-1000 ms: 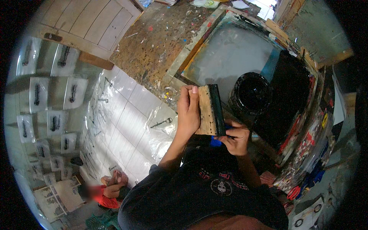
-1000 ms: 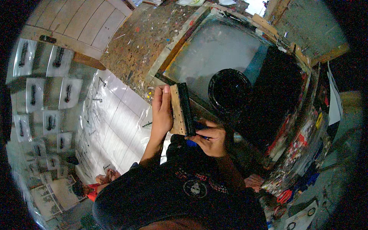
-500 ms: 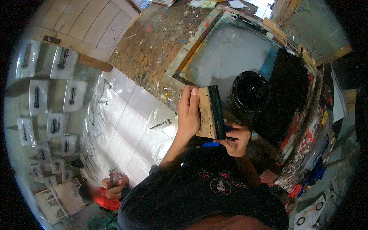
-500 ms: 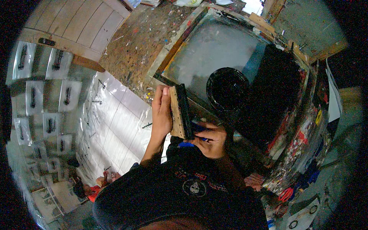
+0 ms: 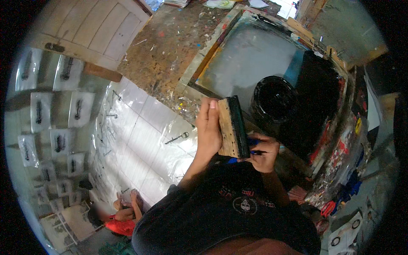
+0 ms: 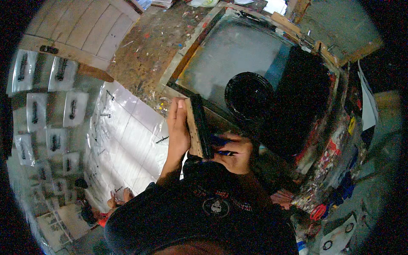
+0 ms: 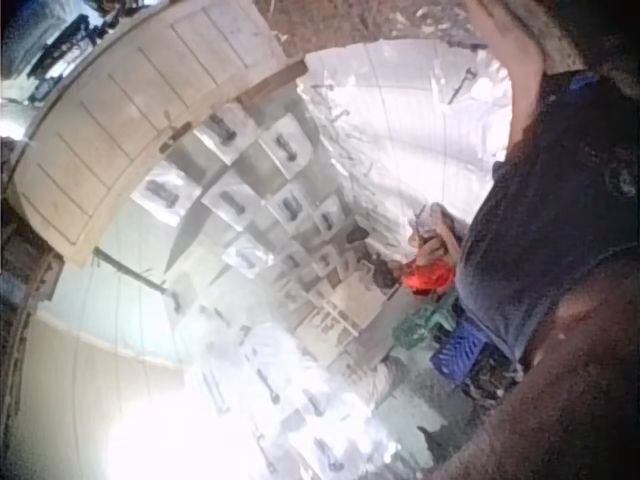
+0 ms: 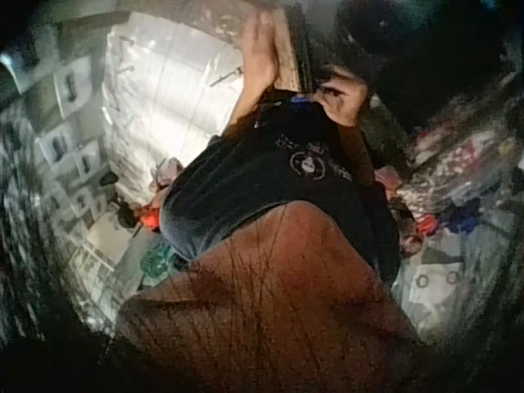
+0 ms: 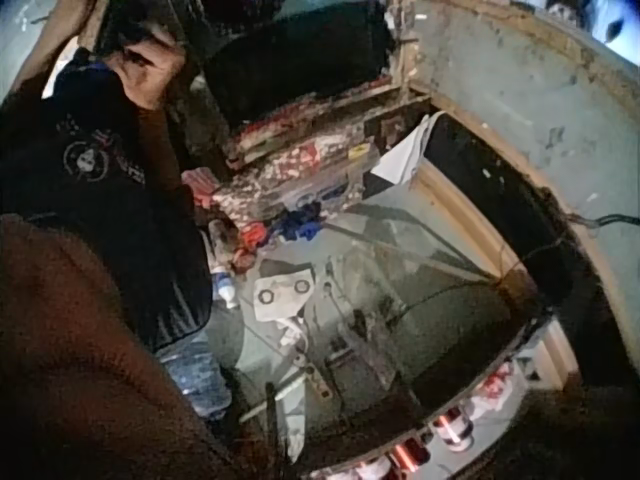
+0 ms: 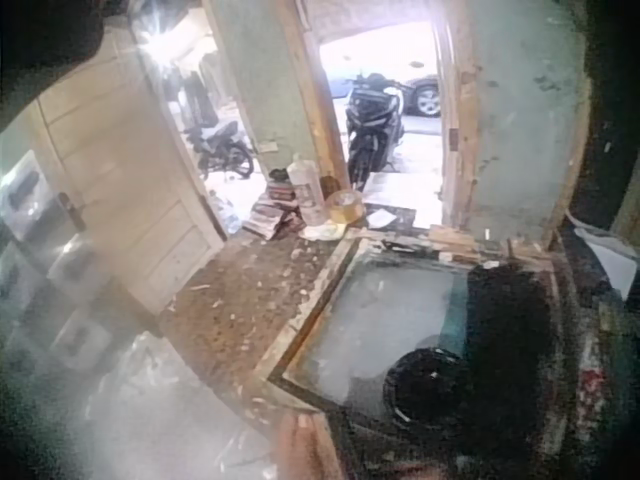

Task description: The person cleans a squeegee blade with a blue cloth and liquid from a bottle, then peels tape off a screen printing frame and wipes the mesh by hand.

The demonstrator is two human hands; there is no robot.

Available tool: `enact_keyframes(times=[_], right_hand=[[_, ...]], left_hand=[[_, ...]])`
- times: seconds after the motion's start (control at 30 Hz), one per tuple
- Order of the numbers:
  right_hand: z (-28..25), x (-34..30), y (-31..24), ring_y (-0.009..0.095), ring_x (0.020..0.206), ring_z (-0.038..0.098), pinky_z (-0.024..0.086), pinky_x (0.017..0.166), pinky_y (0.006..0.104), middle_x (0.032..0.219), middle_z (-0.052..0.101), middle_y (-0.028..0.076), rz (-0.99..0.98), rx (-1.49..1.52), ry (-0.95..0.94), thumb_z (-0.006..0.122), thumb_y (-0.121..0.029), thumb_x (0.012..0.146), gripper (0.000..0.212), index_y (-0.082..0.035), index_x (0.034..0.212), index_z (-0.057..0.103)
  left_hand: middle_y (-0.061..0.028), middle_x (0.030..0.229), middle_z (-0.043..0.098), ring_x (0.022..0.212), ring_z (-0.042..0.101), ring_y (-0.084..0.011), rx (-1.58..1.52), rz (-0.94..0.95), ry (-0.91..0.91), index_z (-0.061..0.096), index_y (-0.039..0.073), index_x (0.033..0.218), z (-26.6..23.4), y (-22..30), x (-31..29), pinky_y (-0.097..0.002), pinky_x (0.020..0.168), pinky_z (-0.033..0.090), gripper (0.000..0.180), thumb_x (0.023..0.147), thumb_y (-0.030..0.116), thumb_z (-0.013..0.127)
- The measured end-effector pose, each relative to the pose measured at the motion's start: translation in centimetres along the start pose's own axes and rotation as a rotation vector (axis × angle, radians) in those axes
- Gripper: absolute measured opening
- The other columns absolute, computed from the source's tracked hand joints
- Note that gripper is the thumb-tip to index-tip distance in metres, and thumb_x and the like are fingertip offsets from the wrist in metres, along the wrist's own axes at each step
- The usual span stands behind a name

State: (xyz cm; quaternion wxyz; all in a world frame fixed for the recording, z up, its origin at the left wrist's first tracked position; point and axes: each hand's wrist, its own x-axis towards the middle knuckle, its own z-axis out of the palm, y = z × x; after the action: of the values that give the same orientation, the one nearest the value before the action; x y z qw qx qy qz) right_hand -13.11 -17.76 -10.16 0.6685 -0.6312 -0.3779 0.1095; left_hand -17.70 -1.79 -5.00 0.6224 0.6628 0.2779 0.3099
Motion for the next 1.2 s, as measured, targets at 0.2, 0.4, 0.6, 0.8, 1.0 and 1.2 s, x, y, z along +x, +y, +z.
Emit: enact_keyframes(times=[0.2,0.4,0.6,0.8,1.0,1.2], right_hand=[[-1.2,-0.5,1.5,0.027,0.084,0.068,0.050,0.084,0.0339,0.091,0.070,0.017,0.185,-0.018,-0.176,0.088,-0.020,0.062,0.037,0.004,0.083,0.070],[-0.5,0.3,1.5,0.013,0.077,0.064,0.051,0.073,0.0283,0.084,0.071,0.012,0.186,0.052,-0.087,0.082,-0.011,0.071,0.022,0.004,0.083,0.071],[-0.5,0.7,0.7,0.017,0.075,0.065,0.050,0.070,0.0288,0.086,0.069,0.015,0.190,-0.002,-0.086,0.084,-0.011,0.069,0.027,0.005,0.085,0.070],[-0.6,1.3,-0.4,0.024,0.092,0.064,0.048,0.088,0.0369,0.094,0.069,0.015,0.134,-0.087,-0.120,0.086,-0.024,0.065,0.044,0.004,0.094,0.071],[-1.6,2.6,-1.0,0.034,0.115,0.050,0.040,0.099,0.0385,0.125,0.052,0.025,-0.186,-0.049,-0.260,0.090,-0.048,0.046,0.113,0.013,0.130,0.046],[-2.2,3.1,-4.4,0.039,0.115,0.047,0.039,0.101,0.0432,0.130,0.041,0.026,-0.199,-0.318,-0.277,0.087,-0.059,0.045,0.122,0.011,0.134,0.041]], left_hand=[[0.0019,0.078,0.046,0.074,0.040,-0.0059,-0.024,-0.105,0.032,0.050,0.005,0.090,-0.7,-1.2,0.8,-0.0227,0.069,0.035,0.026,0.102,0.027,0.045],[0.0016,0.079,0.049,0.075,0.042,-0.0063,-0.113,-0.188,0.033,0.051,0.005,0.092,-1.2,-1.7,1.0,-0.0226,0.071,0.037,0.024,0.102,0.026,0.046],[0.0016,0.080,0.050,0.076,0.043,-0.0064,-0.305,-0.305,0.066,0.051,0.005,0.092,-0.4,-1.3,0.8,-0.0228,0.071,0.037,0.024,0.102,0.027,0.046],[0.0006,0.083,0.050,0.079,0.044,-0.0077,-0.121,-0.123,0.049,0.052,0.005,0.095,-0.3,-1.3,0.6,-0.0233,0.074,0.037,0.023,0.102,0.026,0.045],[-0.0027,0.094,0.054,0.087,0.050,-0.0107,-0.176,-0.095,-0.224,0.055,0.002,0.102,0.2,0.5,-0.7,-0.0241,0.079,0.039,0.032,0.099,0.031,0.041],[-0.0054,0.090,0.057,0.082,0.053,-0.0110,-0.232,-0.081,-0.490,0.052,0.000,0.103,0.1,0.4,-1.6,-0.0248,0.075,0.040,0.039,0.099,0.036,0.039]])
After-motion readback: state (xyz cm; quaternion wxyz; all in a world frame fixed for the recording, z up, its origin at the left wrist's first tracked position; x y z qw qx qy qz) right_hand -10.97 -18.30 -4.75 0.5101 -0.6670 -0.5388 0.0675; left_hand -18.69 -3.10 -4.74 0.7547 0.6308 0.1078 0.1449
